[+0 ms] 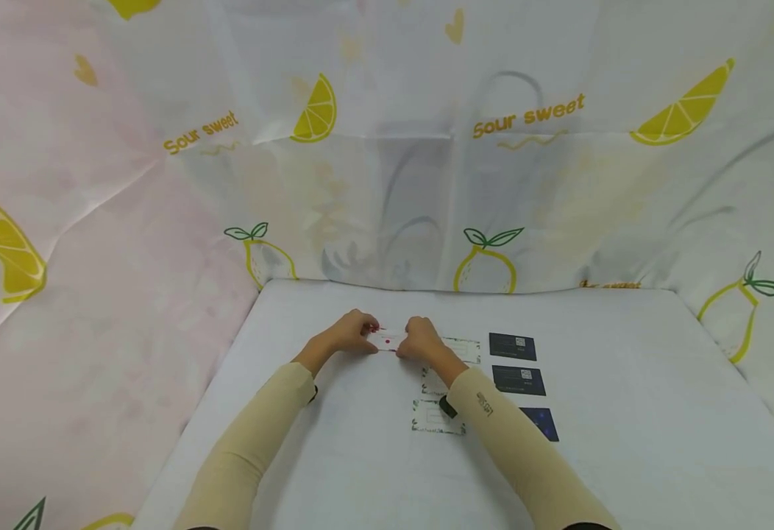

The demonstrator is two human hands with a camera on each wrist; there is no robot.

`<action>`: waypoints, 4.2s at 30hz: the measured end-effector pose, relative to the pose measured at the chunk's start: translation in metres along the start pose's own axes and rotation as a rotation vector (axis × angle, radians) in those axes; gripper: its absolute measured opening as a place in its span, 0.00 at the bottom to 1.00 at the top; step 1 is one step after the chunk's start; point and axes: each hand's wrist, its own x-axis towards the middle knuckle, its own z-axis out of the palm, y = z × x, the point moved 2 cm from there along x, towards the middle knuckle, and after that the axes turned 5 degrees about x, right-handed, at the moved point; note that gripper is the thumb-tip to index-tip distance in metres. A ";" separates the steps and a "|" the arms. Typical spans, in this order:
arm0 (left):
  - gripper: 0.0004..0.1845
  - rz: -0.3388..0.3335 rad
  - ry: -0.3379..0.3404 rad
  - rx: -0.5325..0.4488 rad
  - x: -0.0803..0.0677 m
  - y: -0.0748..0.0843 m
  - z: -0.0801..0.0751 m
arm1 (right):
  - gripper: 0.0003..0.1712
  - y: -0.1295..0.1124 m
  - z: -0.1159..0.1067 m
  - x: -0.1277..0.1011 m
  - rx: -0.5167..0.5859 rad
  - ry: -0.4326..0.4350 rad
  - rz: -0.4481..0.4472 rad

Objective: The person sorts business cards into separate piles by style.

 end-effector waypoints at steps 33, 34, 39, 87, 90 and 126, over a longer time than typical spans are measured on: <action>0.42 0.055 0.049 0.424 -0.040 0.019 0.008 | 0.53 0.078 -0.057 -0.062 -0.312 0.144 -0.452; 0.42 0.052 0.051 0.428 -0.041 0.019 0.009 | 0.54 0.081 -0.058 -0.064 -0.317 0.141 -0.450; 0.43 0.074 0.068 0.413 -0.044 0.025 0.010 | 0.54 0.094 -0.065 -0.071 -0.339 0.140 -0.453; 0.25 0.212 0.007 0.403 0.035 0.100 0.036 | 0.38 0.115 -0.082 -0.050 -0.305 0.115 -0.354; 0.25 0.218 -0.019 0.398 0.038 0.104 0.037 | 0.33 0.112 -0.078 -0.043 -0.342 0.086 -0.326; 0.24 0.166 -0.107 0.471 0.042 0.107 0.029 | 0.27 0.092 -0.077 -0.033 -0.088 0.006 -0.265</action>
